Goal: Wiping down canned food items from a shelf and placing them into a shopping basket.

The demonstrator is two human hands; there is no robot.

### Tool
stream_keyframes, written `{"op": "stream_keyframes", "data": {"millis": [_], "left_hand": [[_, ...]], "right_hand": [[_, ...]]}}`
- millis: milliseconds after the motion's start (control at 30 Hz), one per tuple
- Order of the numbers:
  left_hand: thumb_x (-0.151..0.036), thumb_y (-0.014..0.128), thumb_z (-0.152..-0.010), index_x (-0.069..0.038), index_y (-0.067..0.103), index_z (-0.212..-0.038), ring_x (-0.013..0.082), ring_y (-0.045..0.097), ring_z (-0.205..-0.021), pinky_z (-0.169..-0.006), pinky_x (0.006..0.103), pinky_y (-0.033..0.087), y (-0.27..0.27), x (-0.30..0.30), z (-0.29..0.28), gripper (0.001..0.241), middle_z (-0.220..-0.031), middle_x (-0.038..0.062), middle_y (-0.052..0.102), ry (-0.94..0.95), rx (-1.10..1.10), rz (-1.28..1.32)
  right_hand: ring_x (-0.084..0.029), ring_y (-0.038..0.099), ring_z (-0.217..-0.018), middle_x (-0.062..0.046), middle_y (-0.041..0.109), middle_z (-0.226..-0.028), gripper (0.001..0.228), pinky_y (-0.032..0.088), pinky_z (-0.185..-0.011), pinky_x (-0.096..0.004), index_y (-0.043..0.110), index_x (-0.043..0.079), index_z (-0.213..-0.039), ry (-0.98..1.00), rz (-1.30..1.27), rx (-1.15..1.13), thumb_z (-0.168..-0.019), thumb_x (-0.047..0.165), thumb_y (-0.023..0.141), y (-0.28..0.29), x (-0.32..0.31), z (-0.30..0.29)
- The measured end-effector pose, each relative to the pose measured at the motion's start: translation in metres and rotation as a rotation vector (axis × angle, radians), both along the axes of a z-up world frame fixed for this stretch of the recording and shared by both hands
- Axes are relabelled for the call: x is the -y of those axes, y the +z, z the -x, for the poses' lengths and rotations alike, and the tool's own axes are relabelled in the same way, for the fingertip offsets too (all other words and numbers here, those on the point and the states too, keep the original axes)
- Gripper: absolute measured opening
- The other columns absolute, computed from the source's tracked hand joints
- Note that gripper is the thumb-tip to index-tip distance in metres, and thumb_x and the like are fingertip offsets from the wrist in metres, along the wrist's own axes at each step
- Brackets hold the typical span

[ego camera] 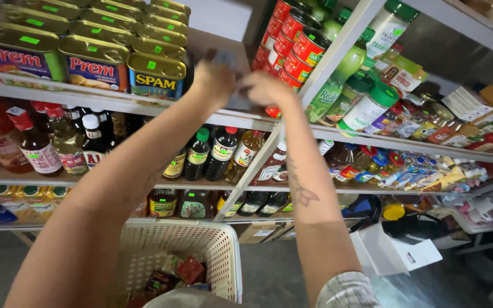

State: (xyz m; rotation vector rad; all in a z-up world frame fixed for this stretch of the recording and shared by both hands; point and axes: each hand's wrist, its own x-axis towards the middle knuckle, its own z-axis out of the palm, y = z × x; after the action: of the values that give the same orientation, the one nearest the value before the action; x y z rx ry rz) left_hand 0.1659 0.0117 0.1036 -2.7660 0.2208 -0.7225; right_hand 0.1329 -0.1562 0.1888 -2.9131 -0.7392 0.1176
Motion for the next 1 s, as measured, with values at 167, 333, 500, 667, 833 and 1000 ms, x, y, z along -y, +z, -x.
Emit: {"op": "stream_keyframes", "data": {"millis": [167,333,500,667,833,1000], "left_hand": [[-0.013,0.068,-0.087,-0.013,0.083,-0.091,0.0288,0.072,-0.085,-0.071,0.0479,0.057,-0.079,-0.019,-0.044,0.016,-0.086,0.007,0.079,-0.274,-0.034,-0.098],[-0.014,0.048,-0.099,-0.005,0.071,-0.127,0.0320,0.071,-0.106,-0.071,0.0594,0.056,-0.118,-0.010,-0.171,0.037,-0.116,0.011,0.075,-0.079,-0.210,-0.020],[-0.021,0.052,-0.097,-0.008,0.068,-0.131,0.0336,0.068,-0.113,-0.071,0.0564,0.058,-0.124,0.000,-0.266,0.039,-0.125,0.009,0.071,0.181,-0.466,0.172],[-0.027,0.067,-0.090,-0.012,0.080,-0.099,0.0300,0.075,-0.087,-0.052,0.0484,0.057,-0.164,-0.006,-0.326,0.022,-0.095,0.008,0.076,0.110,-0.194,0.198],[-0.013,0.062,-0.092,-0.007,0.079,-0.099,0.0305,0.075,-0.091,-0.056,0.0505,0.058,-0.096,0.007,-0.207,0.020,-0.096,0.010,0.076,0.023,-0.118,0.215],[-0.004,0.070,-0.085,-0.001,0.079,-0.090,0.0399,0.073,-0.084,-0.059,0.0570,0.058,-0.028,0.023,-0.082,0.011,-0.088,0.017,0.074,-0.155,-0.159,0.164]], "right_hand": [[-0.026,0.073,-0.104,-0.005,0.076,-0.111,0.050,0.059,-0.086,-0.036,0.067,0.046,-0.130,0.218,0.024,-0.018,-0.087,0.021,0.064,-0.081,-0.019,-0.086],[-0.032,0.056,-0.129,-0.018,0.060,-0.137,0.050,0.045,-0.109,-0.040,0.055,0.016,-0.145,0.179,0.063,-0.057,-0.095,0.023,0.049,-0.130,-0.045,-0.215],[-0.023,0.023,-0.156,-0.015,0.029,-0.166,0.075,0.006,-0.132,-0.038,0.031,0.007,-0.160,-0.123,-0.261,-0.352,-0.102,0.055,0.033,-0.154,-0.024,-0.216],[-0.040,0.041,-0.143,-0.035,0.048,-0.148,0.060,0.032,-0.122,-0.032,0.049,-0.007,-0.148,-0.093,0.487,-0.133,-0.098,0.027,0.051,-0.052,-0.074,-0.164],[-0.030,0.071,-0.110,-0.010,0.076,-0.108,0.033,0.060,-0.087,-0.042,0.077,0.027,-0.115,-0.009,0.259,0.148,-0.083,0.029,0.073,-0.149,-0.034,-0.288],[-0.041,0.070,-0.109,-0.026,0.074,-0.105,0.032,0.057,-0.096,-0.039,0.073,-0.007,-0.115,0.068,0.215,0.178,-0.091,0.014,0.067,-0.047,-0.023,-0.058]]}}
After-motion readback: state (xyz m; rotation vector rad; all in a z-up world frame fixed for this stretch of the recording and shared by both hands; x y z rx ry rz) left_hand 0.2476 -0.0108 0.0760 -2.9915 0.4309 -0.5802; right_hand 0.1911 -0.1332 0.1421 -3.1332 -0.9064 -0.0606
